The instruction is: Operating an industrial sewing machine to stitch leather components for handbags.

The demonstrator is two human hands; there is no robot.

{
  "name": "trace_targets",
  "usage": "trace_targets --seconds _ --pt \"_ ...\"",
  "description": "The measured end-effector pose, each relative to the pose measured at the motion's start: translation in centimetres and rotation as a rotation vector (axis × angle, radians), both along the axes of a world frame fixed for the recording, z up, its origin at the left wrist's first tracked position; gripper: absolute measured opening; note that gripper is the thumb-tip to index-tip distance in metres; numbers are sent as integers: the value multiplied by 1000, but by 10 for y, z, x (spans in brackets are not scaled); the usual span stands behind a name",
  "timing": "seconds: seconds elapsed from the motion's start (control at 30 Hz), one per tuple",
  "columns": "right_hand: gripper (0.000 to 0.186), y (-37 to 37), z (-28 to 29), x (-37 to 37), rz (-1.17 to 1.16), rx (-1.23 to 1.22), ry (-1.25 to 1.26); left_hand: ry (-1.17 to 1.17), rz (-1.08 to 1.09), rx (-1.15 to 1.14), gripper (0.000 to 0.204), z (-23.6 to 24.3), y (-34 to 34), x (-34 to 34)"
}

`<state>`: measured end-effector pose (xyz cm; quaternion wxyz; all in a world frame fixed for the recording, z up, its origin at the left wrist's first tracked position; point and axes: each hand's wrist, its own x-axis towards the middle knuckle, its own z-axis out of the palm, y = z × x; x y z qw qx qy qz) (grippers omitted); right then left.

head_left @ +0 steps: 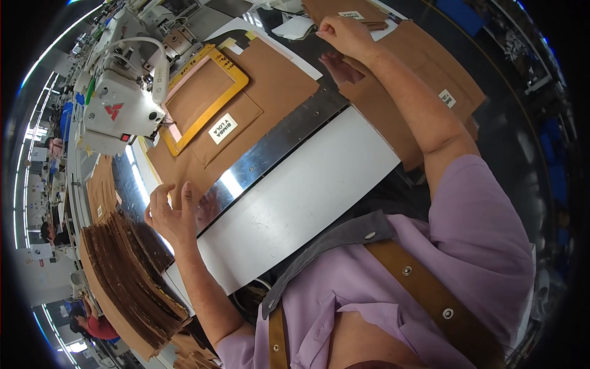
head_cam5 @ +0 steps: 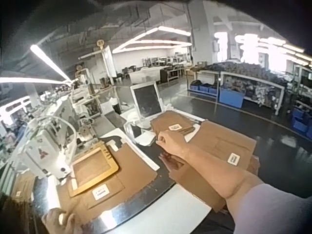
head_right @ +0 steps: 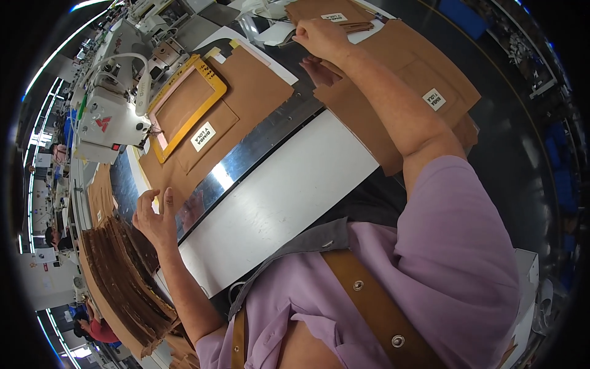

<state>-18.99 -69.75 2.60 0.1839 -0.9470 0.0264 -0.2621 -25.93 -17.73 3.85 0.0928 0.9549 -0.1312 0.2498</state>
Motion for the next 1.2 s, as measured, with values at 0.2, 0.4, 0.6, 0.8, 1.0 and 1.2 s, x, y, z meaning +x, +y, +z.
trace_targets --seconds 0.2,0.4,0.6,0.8,1.0,1.2 --pt "26 -40 -3 36 -37 42 14 223 -314 -285 60 -28 -36 25" --pt "33 -34 -5 94 -136 -238 15 129 -284 -24 56 -39 -45 18" --pt "29 -10 -20 128 -201 -274 73 127 -277 -61 53 -38 -48 18" --pt "23 -15 -10 135 -77 42 95 140 -267 -74 52 -36 -49 18" --pt "26 -19 47 186 330 1398 -6 143 -247 -110 49 -37 -50 18" --pt "25 0 114 203 496 1681 43 124 -258 -138 47 -39 -50 18"
